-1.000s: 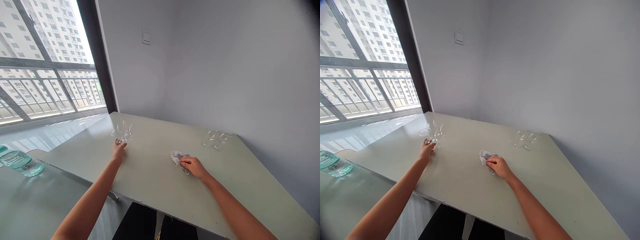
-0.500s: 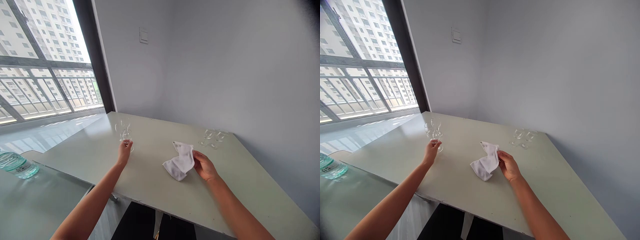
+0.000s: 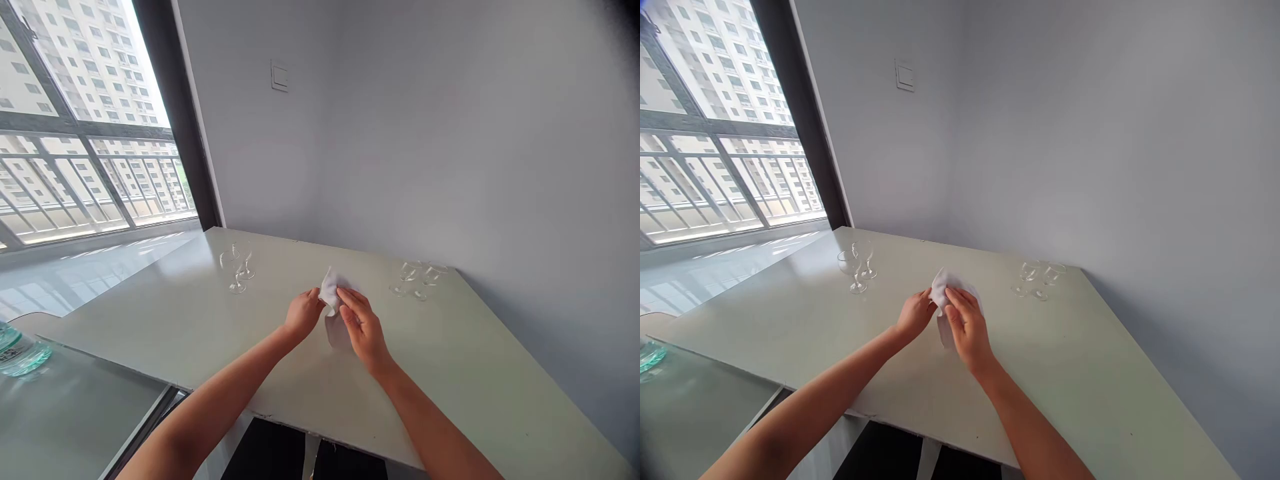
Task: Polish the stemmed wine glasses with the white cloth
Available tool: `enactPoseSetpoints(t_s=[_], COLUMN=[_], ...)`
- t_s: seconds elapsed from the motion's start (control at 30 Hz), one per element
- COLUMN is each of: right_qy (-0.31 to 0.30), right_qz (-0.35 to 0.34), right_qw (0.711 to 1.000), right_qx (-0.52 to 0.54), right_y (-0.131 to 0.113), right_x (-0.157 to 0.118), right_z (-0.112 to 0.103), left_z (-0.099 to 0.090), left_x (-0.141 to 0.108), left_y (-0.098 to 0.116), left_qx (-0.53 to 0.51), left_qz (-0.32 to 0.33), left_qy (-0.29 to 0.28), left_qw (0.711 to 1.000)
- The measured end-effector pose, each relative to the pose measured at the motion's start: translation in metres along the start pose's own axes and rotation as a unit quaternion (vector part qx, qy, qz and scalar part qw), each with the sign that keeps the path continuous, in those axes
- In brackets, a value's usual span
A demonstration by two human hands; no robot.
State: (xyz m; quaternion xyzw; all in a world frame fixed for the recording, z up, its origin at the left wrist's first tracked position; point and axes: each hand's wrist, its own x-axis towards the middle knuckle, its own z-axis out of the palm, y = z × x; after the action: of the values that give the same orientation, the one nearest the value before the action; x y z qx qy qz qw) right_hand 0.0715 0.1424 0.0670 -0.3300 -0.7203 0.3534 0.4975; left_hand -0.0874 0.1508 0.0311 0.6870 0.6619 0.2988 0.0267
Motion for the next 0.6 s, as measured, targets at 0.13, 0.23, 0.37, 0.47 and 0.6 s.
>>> enactPoseSetpoints(t_s=[0.13, 0.23, 0.37, 0.47, 0.6], right_qy=[-0.085, -0.182, -0.216, -0.203, -0.201], right_qz=[-0.037, 0.024, 0.147, 0.209, 0.221], right_qw=[0.989, 0.979, 0.965, 0.940, 0.922], right_qx=[-0.113, -0.087, -0.001, 0.177, 0.245], right_y=[0.009, 0.014, 0.025, 0.034, 0.030], right_x=[-0.006, -0.007, -0.010, -0.013, -0.017], right_z=[-0.005, -0.015, -0.018, -0.019, -0.025], left_z=[-0.005, -0.009, -0.018, -0.027, -0.040], left_x=[-0.005, -0.011, -0.016, -0.016, -0.008], left_y=[-0.008, -0.012, -0.005, 0.001, -0.001], left_qx=[0.046, 0.089, 0.127, 0.126, 0.095], left_qz=[0.032, 0.080, 0.176, 0.238, 0.279], left_qy=[-0.022, -0.053, -0.073, -0.028, -0.059], left_qw=[0.998, 0.991, 0.973, 0.963, 0.954])
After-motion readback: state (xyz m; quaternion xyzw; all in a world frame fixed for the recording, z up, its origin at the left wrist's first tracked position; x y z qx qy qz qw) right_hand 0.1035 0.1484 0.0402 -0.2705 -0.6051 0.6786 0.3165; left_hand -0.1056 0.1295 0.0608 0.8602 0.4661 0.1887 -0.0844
